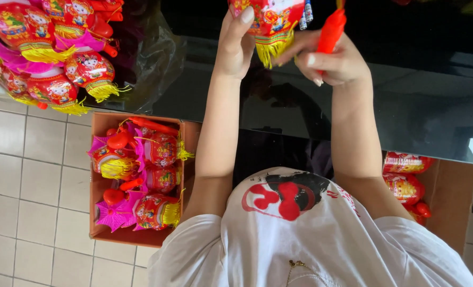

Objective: The person is assembling decorative Chinese lanterns by attaching a plastic handle containing a light and sound mechanism to the lantern body and testing the function.

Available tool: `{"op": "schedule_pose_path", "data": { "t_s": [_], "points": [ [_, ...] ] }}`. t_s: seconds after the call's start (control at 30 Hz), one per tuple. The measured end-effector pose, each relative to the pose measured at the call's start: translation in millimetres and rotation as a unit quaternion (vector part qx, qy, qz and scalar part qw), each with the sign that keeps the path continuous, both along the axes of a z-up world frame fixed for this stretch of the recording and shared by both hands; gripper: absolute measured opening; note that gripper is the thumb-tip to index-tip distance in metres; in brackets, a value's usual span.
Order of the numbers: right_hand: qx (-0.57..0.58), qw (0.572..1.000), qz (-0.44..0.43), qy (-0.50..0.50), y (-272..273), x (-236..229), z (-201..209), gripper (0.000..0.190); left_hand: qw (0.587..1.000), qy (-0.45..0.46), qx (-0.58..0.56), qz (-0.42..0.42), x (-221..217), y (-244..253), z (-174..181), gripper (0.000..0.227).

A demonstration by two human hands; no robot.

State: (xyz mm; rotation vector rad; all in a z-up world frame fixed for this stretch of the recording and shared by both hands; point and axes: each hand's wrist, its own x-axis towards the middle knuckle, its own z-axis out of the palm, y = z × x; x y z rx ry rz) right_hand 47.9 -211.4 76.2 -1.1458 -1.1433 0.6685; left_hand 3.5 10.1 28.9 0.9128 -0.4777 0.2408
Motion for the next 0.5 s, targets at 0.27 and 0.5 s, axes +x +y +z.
{"op": "schedule_pose_path", "data": {
  "t_s": [0.27, 0.5],
  "points": [
    [0.057, 0.935, -0.333, 0.108, 13.0, -13.1, -15.5, 0.027, 0.997, -0.016, 0.000, 0.078, 1.7, -6.3, -0.9, 0.041],
    [0.042, 0.911, -0.401, 0.088, 31.7, -21.9, -8.2, 0.021, 0.993, -0.010, -0.001, 0.118, 4.0, -18.7, -9.2, 0.048]
  ]
}}
